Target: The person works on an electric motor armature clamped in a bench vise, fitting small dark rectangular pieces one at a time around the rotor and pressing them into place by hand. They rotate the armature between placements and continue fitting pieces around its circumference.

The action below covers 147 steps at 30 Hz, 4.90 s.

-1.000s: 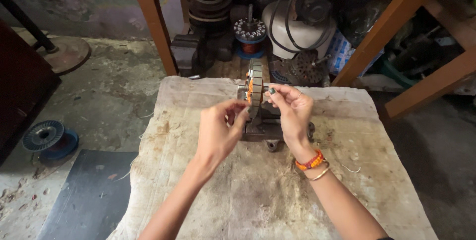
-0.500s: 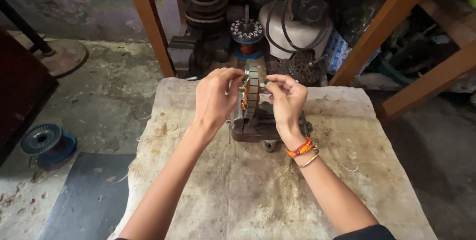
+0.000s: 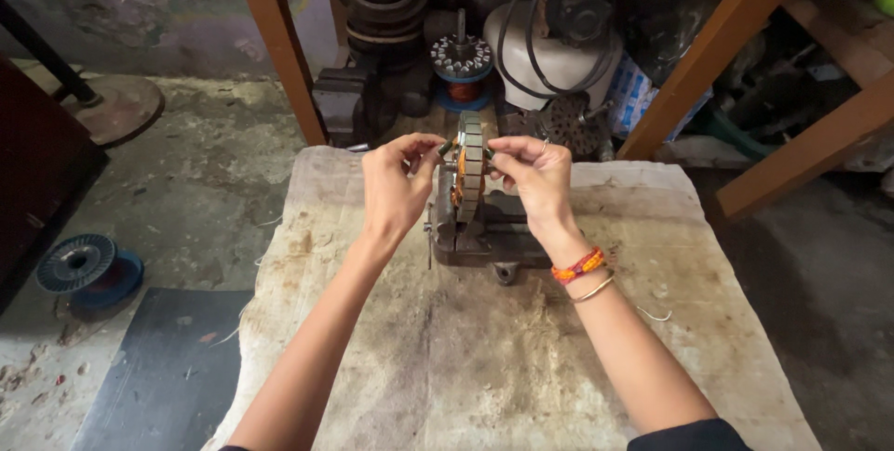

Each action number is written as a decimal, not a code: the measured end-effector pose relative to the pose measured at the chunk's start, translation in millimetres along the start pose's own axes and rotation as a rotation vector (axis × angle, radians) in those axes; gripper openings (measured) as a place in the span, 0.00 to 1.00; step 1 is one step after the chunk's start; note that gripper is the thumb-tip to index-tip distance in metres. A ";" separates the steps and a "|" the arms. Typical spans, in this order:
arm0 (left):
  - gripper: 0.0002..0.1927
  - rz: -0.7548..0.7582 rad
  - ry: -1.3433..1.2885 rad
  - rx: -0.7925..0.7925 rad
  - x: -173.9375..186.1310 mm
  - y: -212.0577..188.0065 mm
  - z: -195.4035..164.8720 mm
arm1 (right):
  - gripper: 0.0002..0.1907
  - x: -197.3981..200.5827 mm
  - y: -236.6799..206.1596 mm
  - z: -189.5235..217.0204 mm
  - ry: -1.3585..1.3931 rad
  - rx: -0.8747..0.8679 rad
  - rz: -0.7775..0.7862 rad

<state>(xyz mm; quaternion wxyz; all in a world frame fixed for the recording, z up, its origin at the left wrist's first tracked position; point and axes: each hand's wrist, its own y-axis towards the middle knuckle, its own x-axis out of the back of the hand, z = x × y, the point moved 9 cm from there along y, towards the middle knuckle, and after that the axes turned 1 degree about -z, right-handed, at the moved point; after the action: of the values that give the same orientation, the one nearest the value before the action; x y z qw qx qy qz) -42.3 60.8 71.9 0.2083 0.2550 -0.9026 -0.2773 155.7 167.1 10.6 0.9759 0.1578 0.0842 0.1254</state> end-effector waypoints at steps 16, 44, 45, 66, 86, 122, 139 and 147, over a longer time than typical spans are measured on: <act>0.09 0.107 -0.254 0.638 -5.1 -96.3 124.0 | 0.10 3.8 -29.1 31.4 -0.141 0.133 -0.037; 0.11 0.194 -0.065 0.276 10.4 -51.9 -36.0 | 0.05 -19.4 -52.0 46.3 -0.062 0.260 -0.034; 0.10 0.191 -0.049 0.251 8.0 -49.1 -37.2 | 0.05 -16.9 -50.6 43.5 -0.039 0.256 -0.052; 0.06 -0.032 -0.006 0.118 -4.0 -4.5 -0.1 | 0.07 -4.6 -15.8 14.5 -0.095 0.113 -0.199; 0.07 0.066 -0.267 0.694 -14.1 -124.8 137.0 | 0.12 -37.2 -79.4 101.2 -0.605 0.670 -0.065; 0.08 -0.096 -0.048 -0.010 13.3 -6.9 -20.7 | 0.03 -3.3 -28.5 26.2 -0.144 0.249 -0.306; 0.07 -0.091 -0.002 0.165 4.9 -14.9 20.0 | 0.10 -11.1 -38.0 42.2 -0.334 0.371 -0.228; 0.08 -0.013 -0.139 0.576 -9.0 -49.4 115.1 | 0.12 -8.5 -22.4 19.4 -0.128 0.236 -0.020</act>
<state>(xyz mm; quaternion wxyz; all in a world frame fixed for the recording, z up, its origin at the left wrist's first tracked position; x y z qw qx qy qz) -77.8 76.0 -47.6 0.0633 0.2899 -0.9546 -0.0278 156.4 138.7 22.4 0.9551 0.2782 0.0373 0.0945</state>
